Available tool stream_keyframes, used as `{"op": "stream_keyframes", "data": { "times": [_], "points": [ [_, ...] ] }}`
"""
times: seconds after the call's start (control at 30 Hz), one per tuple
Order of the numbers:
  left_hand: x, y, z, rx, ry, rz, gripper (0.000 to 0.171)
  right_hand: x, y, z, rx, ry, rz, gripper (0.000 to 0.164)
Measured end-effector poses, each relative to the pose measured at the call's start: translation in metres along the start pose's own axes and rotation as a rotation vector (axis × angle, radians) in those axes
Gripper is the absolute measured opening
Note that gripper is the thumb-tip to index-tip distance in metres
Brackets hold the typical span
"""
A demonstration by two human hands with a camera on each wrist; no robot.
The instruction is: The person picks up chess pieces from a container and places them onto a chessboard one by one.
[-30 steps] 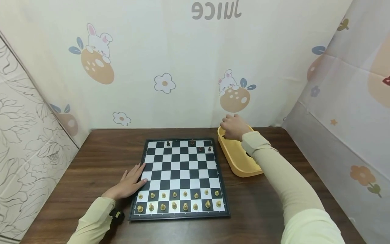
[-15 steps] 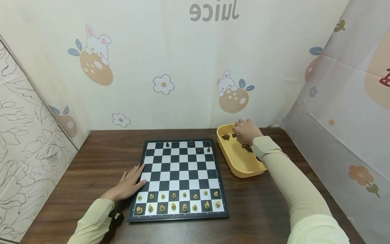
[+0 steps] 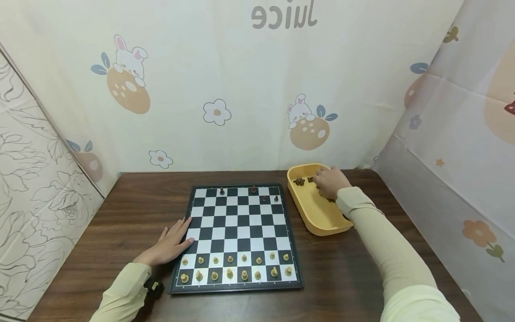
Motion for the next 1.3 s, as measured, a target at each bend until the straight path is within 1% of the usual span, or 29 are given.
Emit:
{"op": "stream_keyframes", "data": {
  "times": [0.17, 0.47, 0.57, 0.67, 0.8, 0.93, 1.1, 1.2, 1.3],
  "points": [
    [0.0, -0.001, 0.0, 0.0, 0.002, 0.002, 0.068, -0.005, 0.003, -0.01, 0.016, -0.008, -0.006, 0.026],
    [0.001, -0.001, -0.001, -0.006, 0.002, -0.008, 0.07, -0.011, 0.006, -0.03, 0.001, -0.009, 0.049, 0.027],
    [0.001, -0.001, -0.001, -0.003, 0.006, -0.005, 0.07, -0.01, 0.005, -0.031, 0.007, 0.005, 0.064, 0.026],
    [0.001, -0.001, 0.0, 0.003, 0.008, 0.002, 0.07, -0.006, 0.003, -0.026, 0.015, 0.014, 0.076, 0.024],
    [0.001, -0.002, 0.0, 0.011, 0.005, 0.007, 0.07, -0.001, 0.001, -0.021, 0.049, 0.013, 0.076, 0.025],
    [0.0, -0.002, 0.002, 0.009, 0.007, 0.007, 0.07, -0.001, -0.003, -0.021, 0.089, 0.029, 0.087, 0.027],
    [-0.001, -0.001, 0.003, 0.007, 0.013, 0.004, 0.069, 0.0, -0.007, -0.027, 0.126, 0.062, 0.102, 0.026],
    [-0.001, -0.001, 0.001, 0.009, 0.013, 0.0, 0.069, -0.001, -0.007, -0.035, 0.147, 0.084, 0.1, 0.025],
    [0.001, -0.001, 0.0, 0.007, 0.013, -0.003, 0.069, -0.001, -0.009, -0.041, 0.155, 0.097, 0.1, 0.023]
  ]
}}
Point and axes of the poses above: each hand's wrist, its own y-axis away from the middle knuckle, its own z-axis out of the back of the hand, x = y × z, the point moved 2 cm from there along -y, towards the middle knuckle, and after that the axes turned 6 degrees about -x, right-handed, at the moved point
